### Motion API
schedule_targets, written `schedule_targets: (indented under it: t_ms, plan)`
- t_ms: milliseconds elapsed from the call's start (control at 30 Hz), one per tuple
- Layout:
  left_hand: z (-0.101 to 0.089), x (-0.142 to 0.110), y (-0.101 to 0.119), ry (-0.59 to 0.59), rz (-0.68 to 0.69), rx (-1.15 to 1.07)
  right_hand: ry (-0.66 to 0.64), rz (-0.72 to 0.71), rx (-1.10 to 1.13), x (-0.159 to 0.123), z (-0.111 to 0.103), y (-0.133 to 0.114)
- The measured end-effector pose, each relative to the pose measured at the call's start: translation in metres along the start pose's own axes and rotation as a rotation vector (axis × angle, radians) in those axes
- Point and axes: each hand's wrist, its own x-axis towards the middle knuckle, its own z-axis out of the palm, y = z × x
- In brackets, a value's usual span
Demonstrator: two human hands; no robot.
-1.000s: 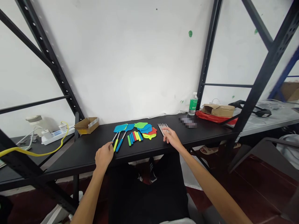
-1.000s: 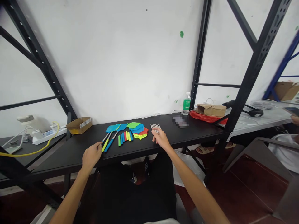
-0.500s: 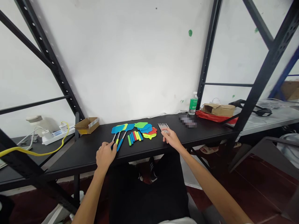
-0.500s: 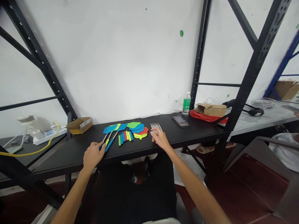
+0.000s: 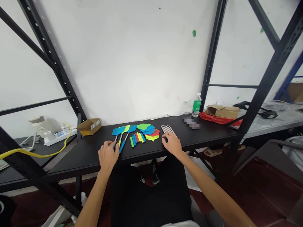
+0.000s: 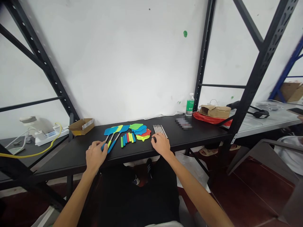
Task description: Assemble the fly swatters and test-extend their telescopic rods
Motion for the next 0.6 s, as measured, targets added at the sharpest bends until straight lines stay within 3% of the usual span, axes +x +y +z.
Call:
schedule_targets:
  t_ms: [133,367,600]
  plan:
    - [-0.005,0.001,0.018,0.053,0.12,-0.101,-0.001,0.014,-0.09,-0.002,0.0,-0.003]
    - [0.008,-0.011,0.052,-0.084,0.399,-0.215,-0.007,0.02,-0.123,-0.002,0.003,-0.002]
    - [0.01,-0.014,0.053,-0.069,0.375,-0.266,0.055,-0.074,-0.107,-0.003,0.006,0.0]
